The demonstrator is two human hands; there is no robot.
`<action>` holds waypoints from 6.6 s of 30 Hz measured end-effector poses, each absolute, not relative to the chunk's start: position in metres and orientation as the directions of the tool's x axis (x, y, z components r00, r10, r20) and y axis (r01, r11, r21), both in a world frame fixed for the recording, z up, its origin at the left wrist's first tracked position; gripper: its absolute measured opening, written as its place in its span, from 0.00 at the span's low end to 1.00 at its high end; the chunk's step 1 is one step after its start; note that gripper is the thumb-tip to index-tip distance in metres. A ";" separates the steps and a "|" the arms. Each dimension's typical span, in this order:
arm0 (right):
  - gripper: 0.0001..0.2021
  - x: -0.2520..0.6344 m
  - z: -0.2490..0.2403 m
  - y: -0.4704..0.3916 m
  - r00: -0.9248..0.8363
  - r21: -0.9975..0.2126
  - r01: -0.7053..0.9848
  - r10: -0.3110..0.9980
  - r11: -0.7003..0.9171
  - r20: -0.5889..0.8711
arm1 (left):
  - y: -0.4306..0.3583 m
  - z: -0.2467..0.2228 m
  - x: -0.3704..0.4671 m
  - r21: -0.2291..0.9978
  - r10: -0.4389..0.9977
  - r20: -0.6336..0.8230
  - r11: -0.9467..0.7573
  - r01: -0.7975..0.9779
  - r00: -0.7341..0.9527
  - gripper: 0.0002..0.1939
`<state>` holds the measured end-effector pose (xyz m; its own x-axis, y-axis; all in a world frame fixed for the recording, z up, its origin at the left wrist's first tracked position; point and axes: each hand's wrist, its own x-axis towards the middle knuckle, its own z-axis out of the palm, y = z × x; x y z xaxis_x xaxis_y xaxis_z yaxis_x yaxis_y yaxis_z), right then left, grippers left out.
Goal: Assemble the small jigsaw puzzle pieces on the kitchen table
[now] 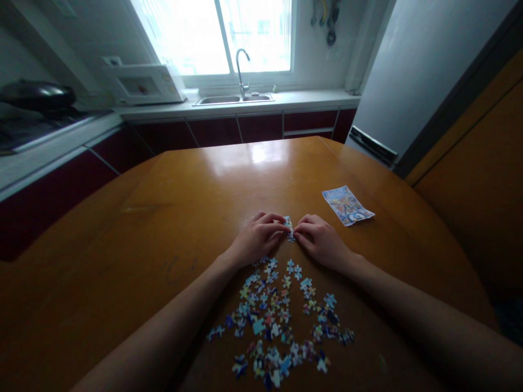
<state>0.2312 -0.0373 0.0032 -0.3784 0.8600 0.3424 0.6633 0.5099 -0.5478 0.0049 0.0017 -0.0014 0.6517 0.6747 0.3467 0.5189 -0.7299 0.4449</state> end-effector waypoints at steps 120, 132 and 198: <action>0.06 0.232 -0.003 -0.038 -0.296 -0.774 0.431 0.883 0.464 0.364 | -0.004 0.006 0.006 0.457 0.660 0.326 -0.737 0.498 0.677 0.13; 0.04 0.231 0.000 -0.033 -0.132 -0.899 0.319 0.953 0.301 0.272 | -0.008 0.015 0.008 0.482 0.588 0.511 -0.800 0.358 0.627 0.08; 0.01 0.237 0.004 -0.038 -0.366 -0.687 0.501 0.848 0.527 0.383 | -0.003 0.006 0.008 0.582 0.638 0.435 -0.738 0.343 0.635 0.05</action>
<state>0.2370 -0.0384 0.0043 -0.3662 0.8479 0.3833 0.5007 0.5268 -0.6869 0.0085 -0.0026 0.0059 0.6348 0.6382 0.4355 0.3428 -0.7378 0.5816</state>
